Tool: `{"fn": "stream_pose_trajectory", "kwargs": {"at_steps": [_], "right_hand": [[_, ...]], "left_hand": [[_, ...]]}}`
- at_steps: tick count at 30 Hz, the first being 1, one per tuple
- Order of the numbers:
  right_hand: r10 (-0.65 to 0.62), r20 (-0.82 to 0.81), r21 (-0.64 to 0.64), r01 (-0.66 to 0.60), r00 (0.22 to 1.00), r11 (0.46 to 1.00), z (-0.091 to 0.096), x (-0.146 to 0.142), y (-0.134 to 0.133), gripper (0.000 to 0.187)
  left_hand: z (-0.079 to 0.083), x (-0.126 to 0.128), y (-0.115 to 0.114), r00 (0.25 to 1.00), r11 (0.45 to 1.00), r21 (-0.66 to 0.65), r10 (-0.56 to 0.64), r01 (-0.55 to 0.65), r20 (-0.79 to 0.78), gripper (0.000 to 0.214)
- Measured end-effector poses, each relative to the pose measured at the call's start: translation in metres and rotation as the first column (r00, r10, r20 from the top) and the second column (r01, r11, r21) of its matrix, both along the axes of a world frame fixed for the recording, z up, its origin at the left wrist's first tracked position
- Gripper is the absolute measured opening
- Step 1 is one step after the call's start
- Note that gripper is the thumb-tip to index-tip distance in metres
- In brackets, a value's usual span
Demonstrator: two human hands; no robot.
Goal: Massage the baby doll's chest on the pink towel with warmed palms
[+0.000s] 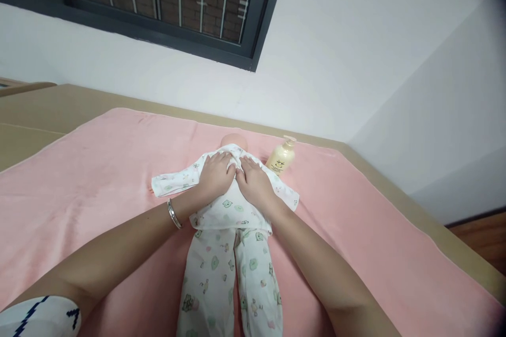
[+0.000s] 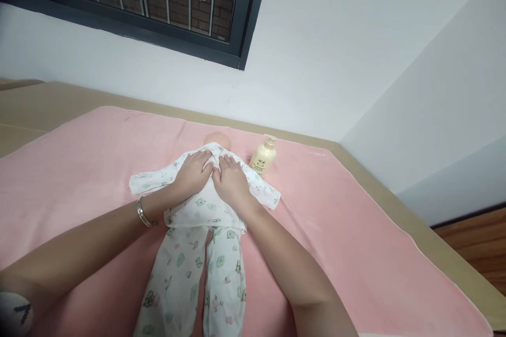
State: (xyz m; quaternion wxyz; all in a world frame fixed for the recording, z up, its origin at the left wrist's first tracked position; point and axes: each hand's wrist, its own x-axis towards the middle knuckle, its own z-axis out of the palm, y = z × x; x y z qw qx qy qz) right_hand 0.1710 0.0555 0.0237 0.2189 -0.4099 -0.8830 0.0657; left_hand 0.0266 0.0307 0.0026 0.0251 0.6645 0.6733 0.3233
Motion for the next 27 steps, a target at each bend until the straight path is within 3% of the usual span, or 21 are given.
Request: {"fn": "stream_pose_trajectory", "kwargs": {"at_steps": [8, 27], "right_hand": [[0.068, 0.014, -0.118, -0.066, 0.998, 0.991, -0.005, 0.008, 0.02, 0.059], [0.081, -0.028, -0.07, -0.082, 0.996, 0.994, -0.012, 0.008, 0.022, 0.058]], "left_hand": [[-0.001, 0.002, -0.001, 1.0, 0.999, -0.025, 0.019, -0.019, 0.012, 0.048], [0.0, 0.001, -0.001, 0.999, 1.0, 0.007, 0.02, -0.021, 0.031, 0.047]]}}
